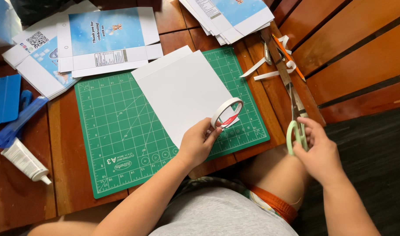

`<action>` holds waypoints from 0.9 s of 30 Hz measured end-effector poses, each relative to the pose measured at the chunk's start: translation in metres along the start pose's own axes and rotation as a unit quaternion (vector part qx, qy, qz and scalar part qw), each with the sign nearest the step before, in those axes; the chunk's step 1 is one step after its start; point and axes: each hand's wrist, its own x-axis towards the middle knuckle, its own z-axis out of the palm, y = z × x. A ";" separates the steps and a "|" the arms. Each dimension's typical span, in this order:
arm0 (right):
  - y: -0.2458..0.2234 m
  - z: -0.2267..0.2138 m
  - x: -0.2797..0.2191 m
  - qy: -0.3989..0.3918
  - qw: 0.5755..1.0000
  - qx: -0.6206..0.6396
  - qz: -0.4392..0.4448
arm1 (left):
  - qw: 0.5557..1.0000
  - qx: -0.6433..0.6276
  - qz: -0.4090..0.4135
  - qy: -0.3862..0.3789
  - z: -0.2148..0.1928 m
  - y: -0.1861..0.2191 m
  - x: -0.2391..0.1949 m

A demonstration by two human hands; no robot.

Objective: The person repeatedly applies double-sided tape to printed paper sheets, folds them into pamphlets, and stacks them on a green cutting mat. The person uses scissors to cut the tape and handles the sheets one at a time.

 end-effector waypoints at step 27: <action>-0.005 0.098 -0.048 0.030 0.956 -0.172 -0.238 | 1.000 -0.011 -0.010 0.004 -0.002 0.006 -0.003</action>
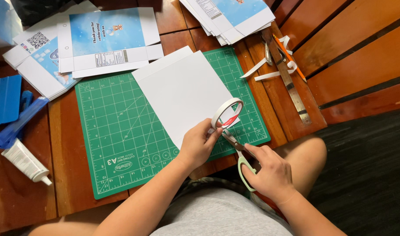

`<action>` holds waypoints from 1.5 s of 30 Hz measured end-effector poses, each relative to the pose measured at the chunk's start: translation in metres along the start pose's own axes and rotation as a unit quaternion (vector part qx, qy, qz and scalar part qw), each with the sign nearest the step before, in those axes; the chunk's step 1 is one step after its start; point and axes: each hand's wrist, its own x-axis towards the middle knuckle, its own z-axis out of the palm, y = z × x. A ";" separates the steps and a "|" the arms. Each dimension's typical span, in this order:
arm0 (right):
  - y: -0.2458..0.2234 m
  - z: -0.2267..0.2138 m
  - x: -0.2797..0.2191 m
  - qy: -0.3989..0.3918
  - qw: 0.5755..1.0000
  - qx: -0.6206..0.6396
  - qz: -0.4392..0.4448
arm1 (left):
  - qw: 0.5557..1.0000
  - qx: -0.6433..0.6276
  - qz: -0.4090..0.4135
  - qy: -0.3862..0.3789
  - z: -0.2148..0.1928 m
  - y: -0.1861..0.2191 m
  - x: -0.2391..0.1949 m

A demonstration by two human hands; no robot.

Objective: The person repeatedly applies double-sided tape to printed paper sheets, folds them into pamphlets, and stacks them on a green cutting mat. The person uses scissors to cut the tape and handles the sheets one at a time.

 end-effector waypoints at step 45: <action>0.065 -0.003 0.023 0.092 0.992 0.032 0.082 | 0.932 -0.354 0.030 0.074 0.008 -0.046 0.022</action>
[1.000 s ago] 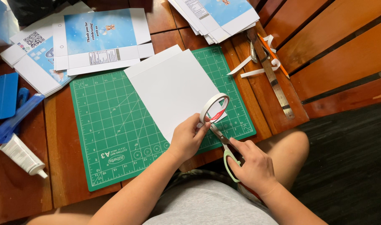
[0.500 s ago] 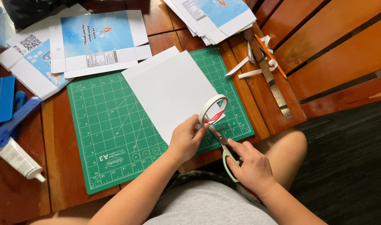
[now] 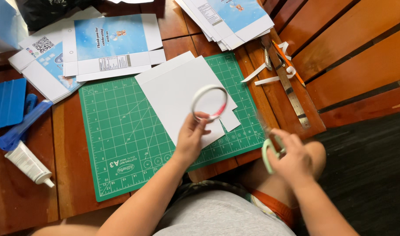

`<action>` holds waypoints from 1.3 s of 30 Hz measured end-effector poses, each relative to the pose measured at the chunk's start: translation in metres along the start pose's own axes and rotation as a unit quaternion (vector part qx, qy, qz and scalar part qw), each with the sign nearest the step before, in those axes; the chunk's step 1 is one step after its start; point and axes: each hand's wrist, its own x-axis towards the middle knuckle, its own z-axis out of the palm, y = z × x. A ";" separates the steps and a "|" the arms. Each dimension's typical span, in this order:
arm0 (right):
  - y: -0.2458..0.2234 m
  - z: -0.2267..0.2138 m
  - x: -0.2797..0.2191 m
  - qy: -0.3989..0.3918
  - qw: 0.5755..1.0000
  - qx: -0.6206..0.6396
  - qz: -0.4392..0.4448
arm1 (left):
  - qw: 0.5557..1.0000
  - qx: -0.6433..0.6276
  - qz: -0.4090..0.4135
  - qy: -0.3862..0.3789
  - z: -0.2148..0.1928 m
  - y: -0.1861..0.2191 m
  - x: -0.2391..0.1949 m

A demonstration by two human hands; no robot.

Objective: The person repeatedly applies double-sided tape to printed paper sheets, folds them into pamphlets, and stacks them on a green cutting mat. The person uses scissors to cut the tape and handles the sheets one at a time.

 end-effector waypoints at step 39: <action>-0.113 0.069 0.019 -0.234 0.942 -0.079 -0.227 | 0.975 -0.184 0.011 0.124 -0.091 0.023 0.002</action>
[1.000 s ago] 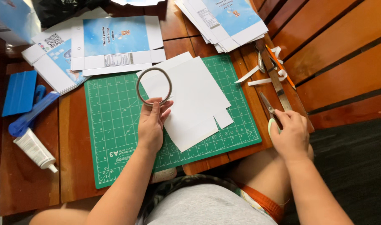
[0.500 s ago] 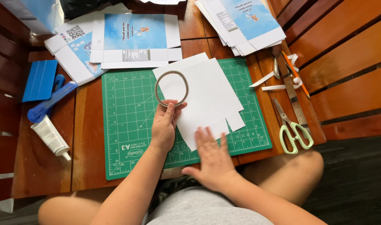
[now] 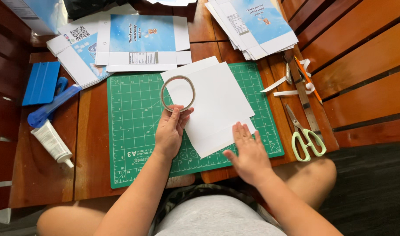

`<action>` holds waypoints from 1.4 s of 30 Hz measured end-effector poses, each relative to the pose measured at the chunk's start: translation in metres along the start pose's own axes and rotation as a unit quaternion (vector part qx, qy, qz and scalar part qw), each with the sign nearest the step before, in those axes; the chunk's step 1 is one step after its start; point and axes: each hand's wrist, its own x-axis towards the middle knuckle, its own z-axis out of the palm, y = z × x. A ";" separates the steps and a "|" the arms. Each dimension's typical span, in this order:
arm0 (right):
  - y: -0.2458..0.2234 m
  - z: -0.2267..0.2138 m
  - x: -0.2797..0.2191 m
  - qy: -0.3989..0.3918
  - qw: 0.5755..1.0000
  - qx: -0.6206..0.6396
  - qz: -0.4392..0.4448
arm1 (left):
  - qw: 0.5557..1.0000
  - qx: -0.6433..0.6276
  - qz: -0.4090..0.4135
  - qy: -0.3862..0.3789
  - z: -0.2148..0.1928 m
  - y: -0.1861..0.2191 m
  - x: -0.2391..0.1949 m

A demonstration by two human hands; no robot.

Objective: The person repeatedly applies double-sided tape to printed paper sheets, folds them into pamphlets, and stacks them on a green cutting mat. The person uses scissors to cut the tape and handles the sheets one at a time.

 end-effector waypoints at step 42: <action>0.095 -0.216 0.194 0.586 0.722 0.346 -0.129 | 0.963 0.108 0.216 0.120 -0.021 0.036 -0.019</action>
